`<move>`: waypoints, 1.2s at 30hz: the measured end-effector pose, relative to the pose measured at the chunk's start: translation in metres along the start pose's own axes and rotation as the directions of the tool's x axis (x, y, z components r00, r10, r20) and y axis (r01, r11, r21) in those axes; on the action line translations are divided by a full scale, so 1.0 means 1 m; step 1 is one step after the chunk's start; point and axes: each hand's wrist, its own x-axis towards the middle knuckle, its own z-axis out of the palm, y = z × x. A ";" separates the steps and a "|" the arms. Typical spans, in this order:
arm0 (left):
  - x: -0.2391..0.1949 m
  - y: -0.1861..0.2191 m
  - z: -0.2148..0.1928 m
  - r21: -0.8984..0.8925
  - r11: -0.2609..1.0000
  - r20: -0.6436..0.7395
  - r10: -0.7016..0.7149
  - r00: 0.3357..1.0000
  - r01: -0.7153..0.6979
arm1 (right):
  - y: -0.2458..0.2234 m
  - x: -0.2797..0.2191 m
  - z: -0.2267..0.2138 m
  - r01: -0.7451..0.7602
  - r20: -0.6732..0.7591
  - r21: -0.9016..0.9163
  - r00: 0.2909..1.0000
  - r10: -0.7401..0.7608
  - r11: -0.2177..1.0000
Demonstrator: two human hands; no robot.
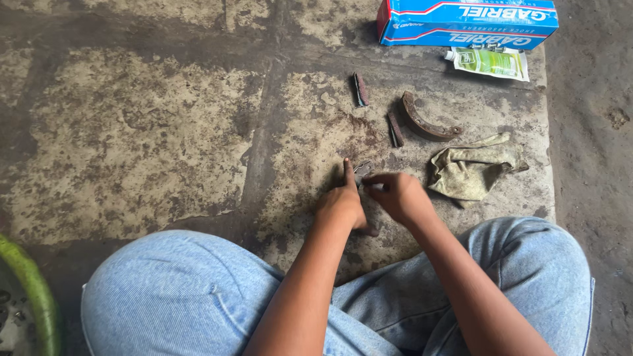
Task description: The person sits on a concrete floor and cleans a curved metal part using a metal file and a rag. They file the surface of the part to remove rust or debris, then wipe it with the cloth. The person repeats this process on different sections of the metal part.
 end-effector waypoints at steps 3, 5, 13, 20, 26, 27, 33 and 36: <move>-0.012 0.001 -0.003 0.077 0.997 -0.022 0.012 1.000 -0.010 | 0.005 0.005 -0.002 0.023 -0.093 0.026 0.995 -0.021 0.999; -0.013 0.000 -0.001 0.142 0.989 -0.075 0.040 0.996 -0.029 | 0.007 -0.004 0.007 0.071 -0.062 -0.068 0.995 -0.076 0.995; -0.012 0.001 -0.003 0.241 0.971 -0.093 0.034 0.995 -0.011 | -0.001 -0.001 0.000 0.025 -0.097 -0.049 0.995 -0.030 0.998; -0.007 0.002 -0.004 0.169 0.985 -0.083 -0.014 0.996 0.028 | -0.008 -0.002 0.008 -0.005 -0.186 -0.224 0.982 -0.038 0.975; -0.001 0.002 -0.002 0.154 0.988 -0.118 0.003 0.993 0.015 | -0.005 -0.005 0.011 0.112 -0.274 -0.254 0.944 -0.183 0.961; 0.003 0.002 0.001 0.171 0.985 -0.138 0.015 0.990 0.008 | -0.002 -0.001 0.008 0.080 -0.326 -0.215 0.934 -0.149 0.973; 0.006 0.000 0.002 0.217 0.975 -0.085 -0.028 0.996 0.046 | -0.001 -0.010 0.028 0.134 -0.242 -0.379 0.941 -0.238 0.916; 0.007 0.000 0.001 0.230 0.973 -0.060 -0.013 0.998 0.027 | 0.000 -0.008 0.024 0.082 -0.443 -0.190 0.882 -0.160 0.978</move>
